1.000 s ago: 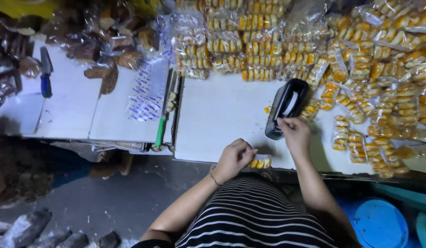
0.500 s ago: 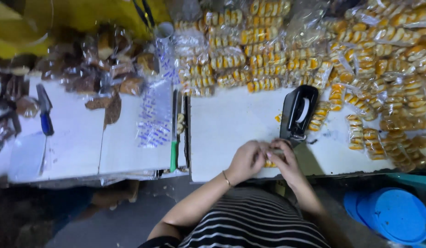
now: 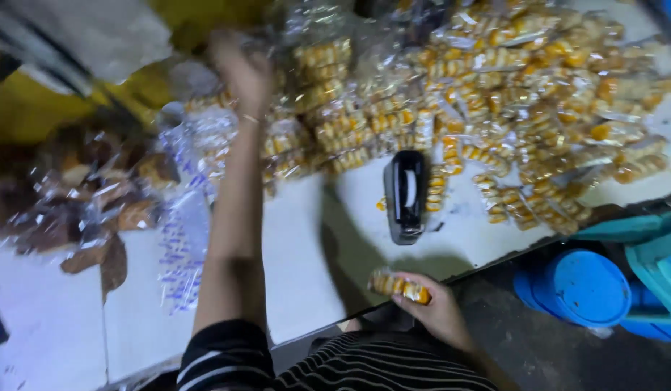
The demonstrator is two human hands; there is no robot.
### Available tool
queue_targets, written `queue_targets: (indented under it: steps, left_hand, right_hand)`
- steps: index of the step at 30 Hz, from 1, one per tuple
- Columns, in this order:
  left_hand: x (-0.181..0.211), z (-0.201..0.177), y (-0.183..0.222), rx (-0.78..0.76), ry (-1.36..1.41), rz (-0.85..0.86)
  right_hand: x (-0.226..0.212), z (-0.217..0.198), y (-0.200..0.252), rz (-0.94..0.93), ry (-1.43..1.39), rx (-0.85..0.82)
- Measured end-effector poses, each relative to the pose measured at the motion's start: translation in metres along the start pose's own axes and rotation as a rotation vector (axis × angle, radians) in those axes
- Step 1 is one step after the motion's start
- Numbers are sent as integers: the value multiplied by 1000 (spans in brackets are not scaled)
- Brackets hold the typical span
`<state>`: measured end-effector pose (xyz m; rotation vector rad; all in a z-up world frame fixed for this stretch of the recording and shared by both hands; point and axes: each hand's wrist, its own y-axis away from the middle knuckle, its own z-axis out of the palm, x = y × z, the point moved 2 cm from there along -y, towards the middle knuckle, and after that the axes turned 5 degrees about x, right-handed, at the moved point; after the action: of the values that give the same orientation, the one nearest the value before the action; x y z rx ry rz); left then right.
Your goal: Rapidly sealing small plastic bags of bread using a manual bag neck tape sealer.
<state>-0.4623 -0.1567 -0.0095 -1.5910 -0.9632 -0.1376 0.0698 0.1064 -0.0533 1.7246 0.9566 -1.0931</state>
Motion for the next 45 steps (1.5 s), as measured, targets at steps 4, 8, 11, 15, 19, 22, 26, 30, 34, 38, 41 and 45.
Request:
queue_targets:
  steps: [4, 8, 11, 15, 19, 22, 26, 30, 34, 38, 41, 45]
  left_hand:
    - [-35, -10, -52, 22, -568, -143]
    - [98, -45, -27, -205, -175, -44]
    - [116, -33, 38, -133, -402, 251]
    - [223, -31, 158, -222, -238, 110]
    - [351, -16, 239, -467, 41, -233]
    - [374, -8, 273, -627, 358, -539]
    - [382, 10, 348, -800, 620, -940]
    - [418, -13, 358, -810, 417, -897]
    - [460, -36, 329, -764, 408, -679]
    - [448, -36, 357, -612, 380, -472]
    - [439, -48, 359, -690, 355, -673]
    - [432, -58, 363, -630, 495, -974]
  right_hand:
    - [22, -51, -6, 57, 9, -111]
    - [-5, -133, -46, -17, -96, 181]
    - [-101, -150, -84, -491, -619, 389]
    - [-118, -125, -101, -565, -606, 206]
    - [-90, -84, -65, -11, -636, -188]
    - [-68, -97, -53, -482, -357, -115]
    - [1, -125, -48, -1459, 435, -52]
    - [2, -138, -65, -751, 298, -267]
    - [24, -142, -80, -106, -29, -629]
    - [72, -120, -89, -18, -103, -696]
    - [13, -123, -67, -125, -12, -807]
    - [-5, -113, -52, -250, 228, -667]
